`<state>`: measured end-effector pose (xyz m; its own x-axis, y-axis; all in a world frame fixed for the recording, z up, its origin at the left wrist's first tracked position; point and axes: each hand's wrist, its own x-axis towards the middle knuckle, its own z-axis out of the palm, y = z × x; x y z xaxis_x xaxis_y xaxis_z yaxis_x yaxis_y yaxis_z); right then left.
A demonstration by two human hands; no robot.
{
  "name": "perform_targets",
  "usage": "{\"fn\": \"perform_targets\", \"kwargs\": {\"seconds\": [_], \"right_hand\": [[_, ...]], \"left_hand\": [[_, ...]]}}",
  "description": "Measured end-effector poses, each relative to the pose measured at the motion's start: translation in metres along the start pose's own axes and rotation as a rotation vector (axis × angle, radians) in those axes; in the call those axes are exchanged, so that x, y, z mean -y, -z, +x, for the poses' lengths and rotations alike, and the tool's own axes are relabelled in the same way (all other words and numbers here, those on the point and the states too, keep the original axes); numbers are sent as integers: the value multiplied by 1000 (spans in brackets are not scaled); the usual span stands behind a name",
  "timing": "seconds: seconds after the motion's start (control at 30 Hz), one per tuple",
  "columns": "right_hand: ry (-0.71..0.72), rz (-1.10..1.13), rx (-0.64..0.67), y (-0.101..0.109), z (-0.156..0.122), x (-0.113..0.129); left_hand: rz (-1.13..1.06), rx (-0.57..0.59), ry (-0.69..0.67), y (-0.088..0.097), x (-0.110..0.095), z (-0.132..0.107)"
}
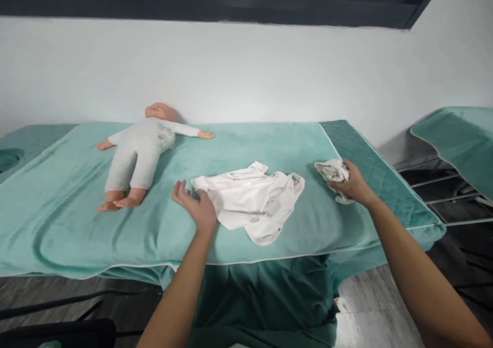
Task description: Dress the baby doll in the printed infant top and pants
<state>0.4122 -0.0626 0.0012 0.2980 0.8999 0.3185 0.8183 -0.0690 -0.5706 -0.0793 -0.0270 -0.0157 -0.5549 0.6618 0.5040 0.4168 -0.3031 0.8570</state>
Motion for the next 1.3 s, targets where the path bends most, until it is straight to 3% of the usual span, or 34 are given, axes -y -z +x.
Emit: {"fn": "perform_targets", "kwargs": {"seconds": [0.1,0.2,0.3,0.47,0.53,0.6,0.63,0.77,0.9,1.0,1.1,1.2,1.3], "right_hand": [[-37,99,81,16,-6,-4],[-27,85,117,32,-13,6],[37,-1,74,38,-19,31],[298,-26,-96,11,-32,93],[363,20,-42,-10,-37,120],[385,71,70,-31,-40,146],[387,85,161,-42,-39,158],[329,84,328,-72,-27,196],[345,109,410,-70,-11,224],[360,152,358,-50,0,247],[450,134,231,-19,9,275],[538,-42,133,16,16,296],[516,-186,104,43,21,300]], "left_hand": [[95,136,-295,0,-18,-2],[115,413,-491,-10,-42,2],[202,736,-567,-31,-64,12],[381,1159,-594,-75,-80,22],[466,1303,-655,-89,-81,21],[567,1376,-710,-98,-83,20],[601,1389,-732,-101,-84,20],[616,1359,-776,-98,-92,26],[424,1163,-611,-80,-103,45],[30,1024,-384,-63,-120,64],[-205,959,-286,-47,-144,82],[-138,851,-353,-31,-170,98],[-42,701,-485,-17,-184,111]]}}
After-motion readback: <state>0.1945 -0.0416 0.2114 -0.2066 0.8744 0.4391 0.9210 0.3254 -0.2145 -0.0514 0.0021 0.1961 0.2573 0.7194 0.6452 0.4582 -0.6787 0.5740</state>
